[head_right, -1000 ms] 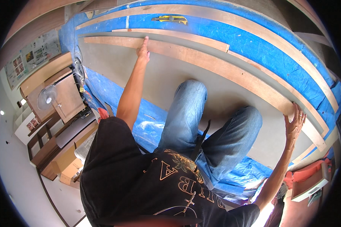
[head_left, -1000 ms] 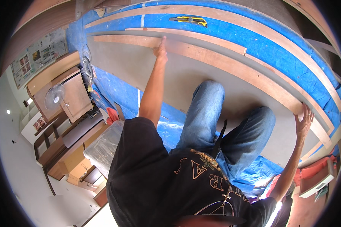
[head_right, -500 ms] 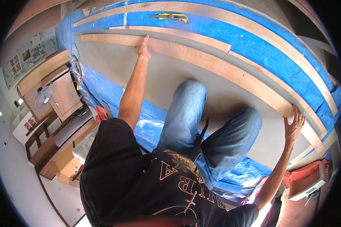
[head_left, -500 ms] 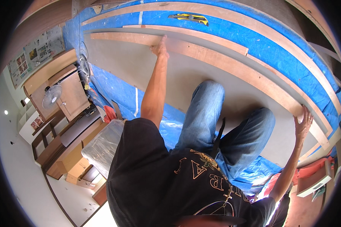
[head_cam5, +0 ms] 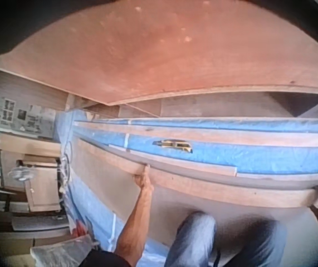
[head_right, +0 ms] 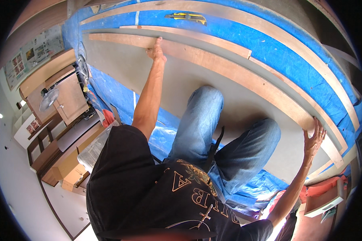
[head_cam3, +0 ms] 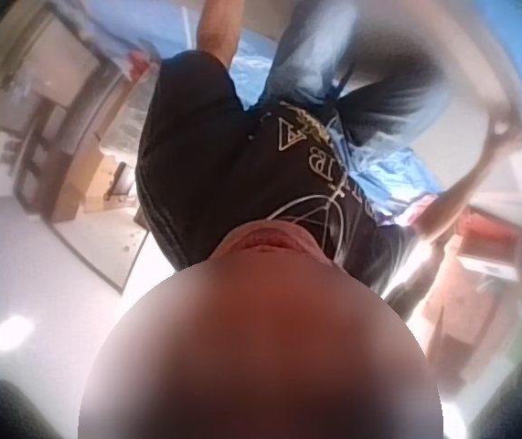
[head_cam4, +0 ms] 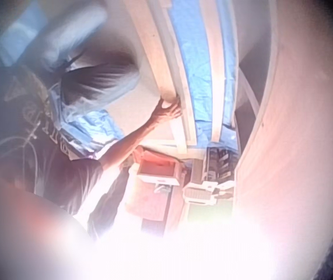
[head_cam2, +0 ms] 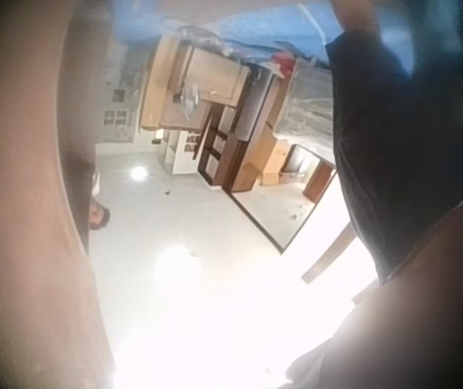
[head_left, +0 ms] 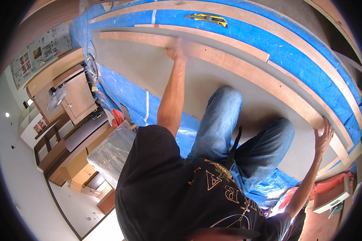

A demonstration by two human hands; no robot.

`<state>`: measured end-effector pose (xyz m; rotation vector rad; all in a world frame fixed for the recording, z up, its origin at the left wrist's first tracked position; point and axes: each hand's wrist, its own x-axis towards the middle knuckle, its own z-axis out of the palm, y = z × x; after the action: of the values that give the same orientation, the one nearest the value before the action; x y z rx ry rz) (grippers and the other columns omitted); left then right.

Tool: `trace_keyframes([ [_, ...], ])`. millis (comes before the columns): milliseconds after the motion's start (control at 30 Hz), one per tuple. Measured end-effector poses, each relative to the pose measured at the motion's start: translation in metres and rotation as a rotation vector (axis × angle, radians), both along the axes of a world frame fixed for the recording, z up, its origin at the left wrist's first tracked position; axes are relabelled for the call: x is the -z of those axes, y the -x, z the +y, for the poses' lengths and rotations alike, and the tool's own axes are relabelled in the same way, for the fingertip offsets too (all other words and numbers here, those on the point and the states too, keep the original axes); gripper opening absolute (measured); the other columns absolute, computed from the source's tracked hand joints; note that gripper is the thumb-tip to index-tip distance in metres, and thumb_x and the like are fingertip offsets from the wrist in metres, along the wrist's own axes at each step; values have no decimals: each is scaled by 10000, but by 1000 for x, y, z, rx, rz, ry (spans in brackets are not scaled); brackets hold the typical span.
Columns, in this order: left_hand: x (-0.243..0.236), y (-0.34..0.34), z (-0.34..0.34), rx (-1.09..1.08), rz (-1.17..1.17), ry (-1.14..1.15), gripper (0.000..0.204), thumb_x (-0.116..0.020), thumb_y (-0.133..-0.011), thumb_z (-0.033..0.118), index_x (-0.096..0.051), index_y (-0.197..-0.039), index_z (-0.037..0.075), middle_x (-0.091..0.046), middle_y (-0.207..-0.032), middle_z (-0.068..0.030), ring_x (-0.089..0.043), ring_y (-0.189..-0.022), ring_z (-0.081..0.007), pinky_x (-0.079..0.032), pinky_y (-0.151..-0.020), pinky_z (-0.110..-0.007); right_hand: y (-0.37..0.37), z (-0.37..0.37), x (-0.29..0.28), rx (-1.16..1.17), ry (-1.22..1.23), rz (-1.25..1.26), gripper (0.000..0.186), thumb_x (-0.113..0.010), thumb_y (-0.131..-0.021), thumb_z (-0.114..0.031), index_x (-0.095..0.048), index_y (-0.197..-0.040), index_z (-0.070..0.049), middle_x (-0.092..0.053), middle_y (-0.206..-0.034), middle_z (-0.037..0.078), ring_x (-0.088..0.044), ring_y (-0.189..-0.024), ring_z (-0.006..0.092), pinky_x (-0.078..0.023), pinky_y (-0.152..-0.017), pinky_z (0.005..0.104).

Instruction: The person measures and marks a large sheet of material on the floor, then uses a utility knife to cut along a wooden template. The person removes the cut strip and continues cutting along the template.

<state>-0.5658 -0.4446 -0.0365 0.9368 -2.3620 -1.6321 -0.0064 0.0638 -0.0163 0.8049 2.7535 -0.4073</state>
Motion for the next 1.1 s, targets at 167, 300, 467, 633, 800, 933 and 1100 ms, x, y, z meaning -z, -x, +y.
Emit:
trace_keyframes([
  [167, -4, -2, 7, -10, 22, -4, 982, -902, -659, 183, -351, -1431, -72, -562, -1348, -189, -561, -1213, -298, -436, -1064, -455, 2, 0, 0, -1, -1, 9, 766, -824, -767, -195, -492, -1456, -218, -524, -1458, 25, -436, -1390, 281, -264, -1216, 521],
  [300, -8, -3, 11, 6, 38, -10, 949, -898, -663, 176, -381, -1420, -69, -568, -1344, -188, -567, -1205, -296, -443, -1059, -443, 4, 0, -1, 11, 2, -3, 763, -824, -768, -201, -493, -1455, -218, -528, -1454, 27, -436, -1389, 283, -265, -1214, 525],
  [467, -3, -1, 8, -12, 39, 30, 945, -899, -661, 150, -383, -1418, -81, -585, -1311, -207, -600, -1149, -300, -497, -999, -430, 6, -1, -4, 15, 9, -4, 760, -831, -766, -208, -500, -1450, -218, -528, -1452, 37, -440, -1386, 285, -266, -1213, 527],
  [633, 6, 4, -1, 64, 104, 43, 923, -909, -651, 125, -398, -1382, -113, -615, -1248, -239, -656, -1059, -313, -580, -911, -428, 10, -4, -8, 24, 15, 10, 754, -844, -753, -195, -521, -1434, -212, -544, -1429, 59, -452, -1373, 294, -271, -1205, 533],
  [800, 21, 9, -15, 37, 22, 96, 871, -911, -643, 130, -450, -1346, -98, -622, -1258, -200, -633, -1093, -292, -533, -984, -429, 18, -7, -16, 19, 13, 26, 760, -848, -741, -173, -525, -1428, -204, -556, -1414, 68, -464, -1362, 297, -282, -1198, 517],
  [933, 38, 19, -34, 199, 69, -39, 776, -885, -693, 141, -499, -1335, -61, -615, -1277, -153, -599, -1144, -263, -492, -1037, -421, 23, -8, -24, 64, 121, 89, 740, -849, -732, -164, -542, -1405, -184, -559, -1402, 78, -471, -1345, 304, -271, -1196, 511],
  [1100, 53, 25, -55, 201, -111, 144, 766, -857, -750, 242, -507, -1361, -59, -587, -1341, -123, -582, -1192, -286, -480, -1039, -456, 23, -10, -27, 75, 67, 13, 725, -851, -723, -179, -555, -1385, -188, -574, -1372, 60, -477, -1327, 290, -270, -1188, 493],
])
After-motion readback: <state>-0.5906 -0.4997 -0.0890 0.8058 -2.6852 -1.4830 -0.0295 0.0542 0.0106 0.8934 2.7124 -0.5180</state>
